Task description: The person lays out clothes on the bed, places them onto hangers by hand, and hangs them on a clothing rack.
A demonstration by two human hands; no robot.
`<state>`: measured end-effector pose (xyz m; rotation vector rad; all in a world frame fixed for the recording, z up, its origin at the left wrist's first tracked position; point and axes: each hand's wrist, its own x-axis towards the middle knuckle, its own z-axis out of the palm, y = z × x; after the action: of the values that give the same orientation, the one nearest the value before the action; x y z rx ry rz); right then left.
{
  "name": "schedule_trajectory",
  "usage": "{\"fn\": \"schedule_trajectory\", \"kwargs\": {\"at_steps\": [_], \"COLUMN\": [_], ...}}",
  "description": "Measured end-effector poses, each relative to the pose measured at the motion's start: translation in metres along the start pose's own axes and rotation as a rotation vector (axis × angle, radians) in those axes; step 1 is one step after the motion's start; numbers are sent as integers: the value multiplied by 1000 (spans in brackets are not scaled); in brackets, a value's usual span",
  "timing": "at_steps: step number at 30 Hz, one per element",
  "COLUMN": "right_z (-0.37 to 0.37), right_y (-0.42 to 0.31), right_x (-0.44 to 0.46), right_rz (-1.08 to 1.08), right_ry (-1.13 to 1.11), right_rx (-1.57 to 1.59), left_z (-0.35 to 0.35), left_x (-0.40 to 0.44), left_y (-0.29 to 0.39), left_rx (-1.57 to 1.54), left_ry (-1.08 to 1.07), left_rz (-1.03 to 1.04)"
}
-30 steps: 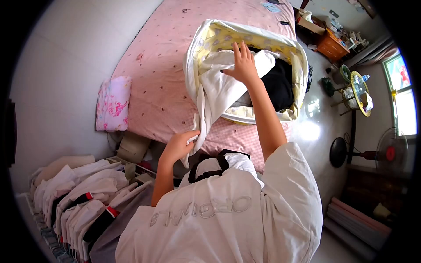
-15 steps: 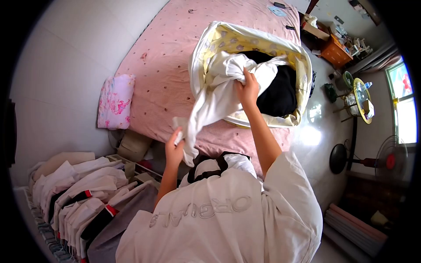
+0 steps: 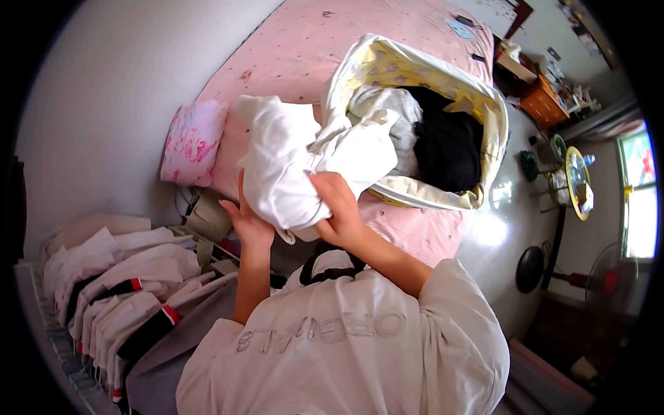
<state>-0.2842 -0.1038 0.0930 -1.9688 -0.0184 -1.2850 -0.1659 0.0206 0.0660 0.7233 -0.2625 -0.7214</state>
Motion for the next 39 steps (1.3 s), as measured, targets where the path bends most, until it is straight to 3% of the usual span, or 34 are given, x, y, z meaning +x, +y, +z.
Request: {"fn": "schedule_trajectory", "kwargs": {"at_steps": [2, 6, 9, 10, 13, 14, 17, 23, 27, 31, 39], "right_z": [12, 34, 45, 48, 59, 61, 65, 78, 87, 101, 142], "right_y": [-4, -14, -24, -25, -22, -21, -24, -14, -1, 7, 25], "right_x": [4, 18, 26, 28, 24, 23, 22, 17, 21, 27, 34], "right_rz": [-70, -136, -54, -20, -9, -2, 85, 110, 118, 259, 229], "right_ry": [-95, -339, -526, -601, -692, -731, -802, -715, -652, -553, -615], "right_rx": [91, 128, 132, 136, 119, 103, 51, 175, 176, 184, 108], "left_z": [-27, -53, -74, -51, -45, -55, -53, -35, -27, -34, -60], "left_x": [-9, -25, -42, -48, -59, -61, -55, -35, -24, -13, 11], "left_y": [3, 12, 13, 29, 30, 27, 34, 56, 61, 52, 58], "left_rx": [-114, 54, 21, 43, 75, 51, 180, 204, 132, 385, 207], "left_ry": [-39, 20, 7, 41, 366, 295, 375, 579, 377, 339, 382], "left_rz": [-12, 100, 92, 166, 104, 146, 241, 375, 419, 374, 348]}}
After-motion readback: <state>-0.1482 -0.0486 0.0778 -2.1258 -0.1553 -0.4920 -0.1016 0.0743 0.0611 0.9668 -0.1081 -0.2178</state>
